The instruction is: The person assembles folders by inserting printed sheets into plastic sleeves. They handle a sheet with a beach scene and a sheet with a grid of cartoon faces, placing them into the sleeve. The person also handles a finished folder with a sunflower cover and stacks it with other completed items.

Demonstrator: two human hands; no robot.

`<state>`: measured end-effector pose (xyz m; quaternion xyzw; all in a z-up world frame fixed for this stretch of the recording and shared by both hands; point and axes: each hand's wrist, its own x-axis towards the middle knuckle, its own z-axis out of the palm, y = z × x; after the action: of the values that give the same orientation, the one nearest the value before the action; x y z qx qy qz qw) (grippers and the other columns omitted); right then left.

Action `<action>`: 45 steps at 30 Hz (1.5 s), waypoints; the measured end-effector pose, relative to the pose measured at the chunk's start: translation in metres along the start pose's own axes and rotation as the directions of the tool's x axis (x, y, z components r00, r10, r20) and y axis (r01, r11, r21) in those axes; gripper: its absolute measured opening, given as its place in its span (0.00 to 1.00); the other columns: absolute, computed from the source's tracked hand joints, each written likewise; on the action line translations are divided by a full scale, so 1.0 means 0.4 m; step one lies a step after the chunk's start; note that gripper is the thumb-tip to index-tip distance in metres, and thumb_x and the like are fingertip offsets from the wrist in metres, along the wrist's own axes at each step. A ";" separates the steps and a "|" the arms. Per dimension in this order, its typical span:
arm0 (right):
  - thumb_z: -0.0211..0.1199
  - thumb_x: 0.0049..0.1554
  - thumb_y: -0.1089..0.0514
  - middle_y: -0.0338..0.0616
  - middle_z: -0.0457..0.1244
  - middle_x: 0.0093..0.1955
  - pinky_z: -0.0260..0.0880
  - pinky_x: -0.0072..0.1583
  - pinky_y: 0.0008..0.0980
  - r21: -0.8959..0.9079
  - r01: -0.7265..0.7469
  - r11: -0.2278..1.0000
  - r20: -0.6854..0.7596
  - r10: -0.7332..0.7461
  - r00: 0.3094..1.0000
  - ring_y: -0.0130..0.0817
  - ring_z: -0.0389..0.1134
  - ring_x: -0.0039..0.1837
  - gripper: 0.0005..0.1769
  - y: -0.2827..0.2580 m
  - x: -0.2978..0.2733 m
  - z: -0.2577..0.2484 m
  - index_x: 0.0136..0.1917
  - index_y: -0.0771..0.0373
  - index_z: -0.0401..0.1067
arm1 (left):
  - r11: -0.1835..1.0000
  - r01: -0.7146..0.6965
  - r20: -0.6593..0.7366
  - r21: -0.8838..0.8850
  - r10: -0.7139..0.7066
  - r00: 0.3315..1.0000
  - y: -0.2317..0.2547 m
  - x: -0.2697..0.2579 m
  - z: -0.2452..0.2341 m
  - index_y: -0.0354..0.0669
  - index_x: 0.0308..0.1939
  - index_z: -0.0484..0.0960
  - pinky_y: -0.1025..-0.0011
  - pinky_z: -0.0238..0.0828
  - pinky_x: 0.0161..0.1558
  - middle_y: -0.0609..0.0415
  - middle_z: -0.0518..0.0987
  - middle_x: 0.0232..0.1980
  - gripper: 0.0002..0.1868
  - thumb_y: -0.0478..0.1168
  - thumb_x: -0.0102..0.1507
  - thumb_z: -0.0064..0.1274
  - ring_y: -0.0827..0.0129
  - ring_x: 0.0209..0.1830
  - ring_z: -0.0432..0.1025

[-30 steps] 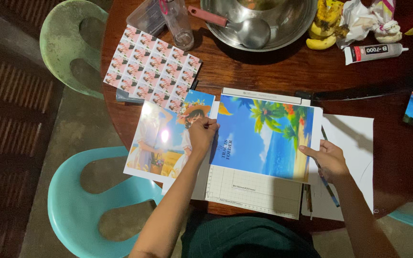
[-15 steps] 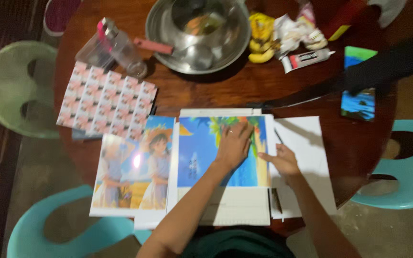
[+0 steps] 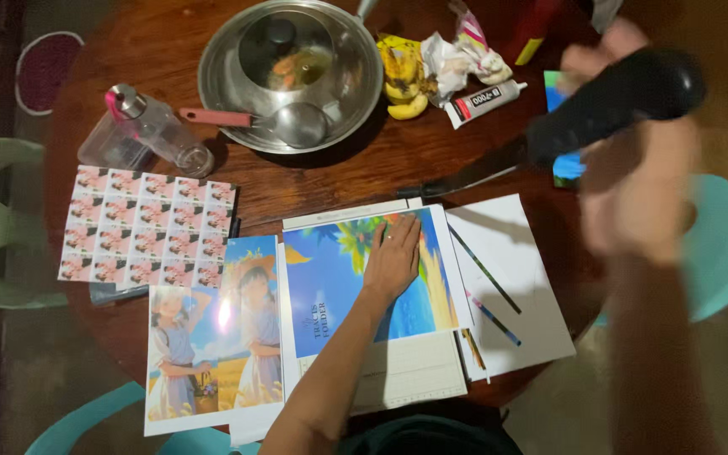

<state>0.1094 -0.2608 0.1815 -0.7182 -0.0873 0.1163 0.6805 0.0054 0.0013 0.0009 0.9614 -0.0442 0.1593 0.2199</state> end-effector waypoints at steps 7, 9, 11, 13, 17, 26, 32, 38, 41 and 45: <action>0.66 0.49 0.61 0.57 0.63 0.69 0.65 0.65 0.41 -0.048 -0.025 0.999 0.028 0.027 0.999 0.44 0.66 0.67 0.41 -0.208 -0.342 -0.103 0.75 0.63 0.57 | 1.000 0.011 0.018 -0.013 -0.011 1.000 0.008 0.006 -0.002 0.40 0.67 0.73 0.51 0.49 0.74 0.50 0.69 0.72 0.24 0.42 0.67 0.46 0.59 0.74 0.61; 0.64 0.50 0.62 0.56 0.62 0.69 0.65 0.66 0.41 -0.089 -0.180 0.980 0.047 0.185 0.982 0.43 0.66 0.67 0.40 -0.096 -0.458 -0.084 0.75 0.61 0.58 | 1.000 0.012 0.000 -0.021 -0.012 1.000 0.005 0.007 -0.010 0.40 0.67 0.73 0.51 0.50 0.74 0.50 0.70 0.72 0.24 0.42 0.68 0.46 0.60 0.74 0.61; 0.63 0.50 0.62 0.54 0.62 0.70 0.64 0.66 0.40 -0.108 -0.366 0.924 0.055 0.373 0.926 0.43 0.66 0.68 0.40 0.022 -0.568 -0.058 0.75 0.60 0.59 | 0.999 0.018 -0.007 -0.042 -0.019 1.000 0.008 0.004 -0.013 0.40 0.67 0.73 0.51 0.50 0.74 0.49 0.69 0.72 0.24 0.42 0.67 0.46 0.61 0.74 0.61; 0.61 0.51 0.63 0.53 0.62 0.71 0.63 0.67 0.40 -0.163 -0.523 0.837 0.035 0.535 0.844 0.42 0.66 0.68 0.39 0.153 -0.654 0.025 0.75 0.58 0.60 | 0.998 0.034 0.016 -0.050 -0.033 0.999 0.008 0.004 -0.020 0.41 0.67 0.73 0.52 0.51 0.74 0.50 0.69 0.72 0.24 0.42 0.68 0.45 0.61 0.74 0.61; 0.46 0.67 0.40 0.57 0.69 0.59 0.69 0.67 0.43 -0.473 -0.807 0.354 -0.291 0.801 0.522 0.49 0.71 0.62 0.35 0.256 -0.745 0.201 0.83 0.53 0.53 | 0.997 0.043 0.041 -0.069 -0.040 0.998 0.012 0.012 -0.026 0.41 0.68 0.72 0.51 0.49 0.74 0.50 0.68 0.73 0.24 0.43 0.68 0.45 0.61 0.75 0.60; 0.41 0.65 0.33 0.62 0.68 0.56 0.73 0.58 0.50 -0.561 -0.735 0.380 -0.401 0.652 0.643 0.56 0.72 0.58 0.36 0.426 -0.765 0.255 0.67 0.66 0.63 | 1.000 0.017 0.064 0.010 -0.018 0.998 0.002 0.008 -0.014 0.43 0.70 0.70 0.52 0.47 0.75 0.52 0.66 0.73 0.24 0.44 0.71 0.42 0.62 0.76 0.58; 0.44 0.64 0.29 0.57 0.70 0.46 0.71 0.48 0.46 -0.445 -0.816 0.368 -0.345 0.771 0.536 0.51 0.72 0.44 0.39 0.403 -0.745 0.228 0.54 0.69 0.73 | 1.000 0.024 0.053 -0.020 -0.023 0.998 -0.008 0.007 -0.009 0.42 0.70 0.71 0.52 0.47 0.76 0.52 0.67 0.73 0.24 0.43 0.70 0.43 0.62 0.77 0.58; 0.54 0.63 0.31 0.56 0.63 0.60 0.67 0.60 0.45 0.009 -0.523 0.852 0.125 0.518 0.846 0.46 0.66 0.59 0.38 0.099 -0.527 0.023 0.65 0.68 0.66 | 0.984 0.056 0.039 -0.170 -0.050 0.998 -0.007 -0.001 -0.007 0.40 0.68 0.72 0.50 0.47 0.76 0.49 0.68 0.73 0.27 0.43 0.66 0.47 0.58 0.75 0.59; 0.58 0.64 0.30 0.56 0.60 0.70 0.65 0.69 0.45 0.149 -0.041 0.988 0.509 -0.041 0.860 0.46 0.64 0.69 0.41 -0.138 -0.309 -0.031 0.71 0.67 0.63 | 0.976 0.096 0.001 -0.196 -0.097 0.995 0.000 -0.017 -0.001 0.41 0.70 0.72 0.49 0.50 0.76 0.47 0.69 0.73 0.28 0.42 0.65 0.48 0.57 0.76 0.61; 0.56 0.65 0.28 0.53 0.59 0.78 0.64 0.76 0.41 0.311 0.239 0.920 0.434 -0.361 0.825 0.43 0.63 0.77 0.44 -0.356 -0.101 0.150 0.77 0.65 0.60 | 0.997 0.069 0.123 0.032 -0.072 0.990 -0.002 -0.090 -0.077 0.55 0.69 0.73 0.40 0.49 0.72 0.45 0.65 0.76 0.30 0.44 0.61 0.52 0.49 0.74 0.60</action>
<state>0.0583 -0.2067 0.3226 -0.5542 -0.3519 0.1924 0.7294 -0.0373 0.0160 0.0151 0.9733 -0.0216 0.0920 0.2091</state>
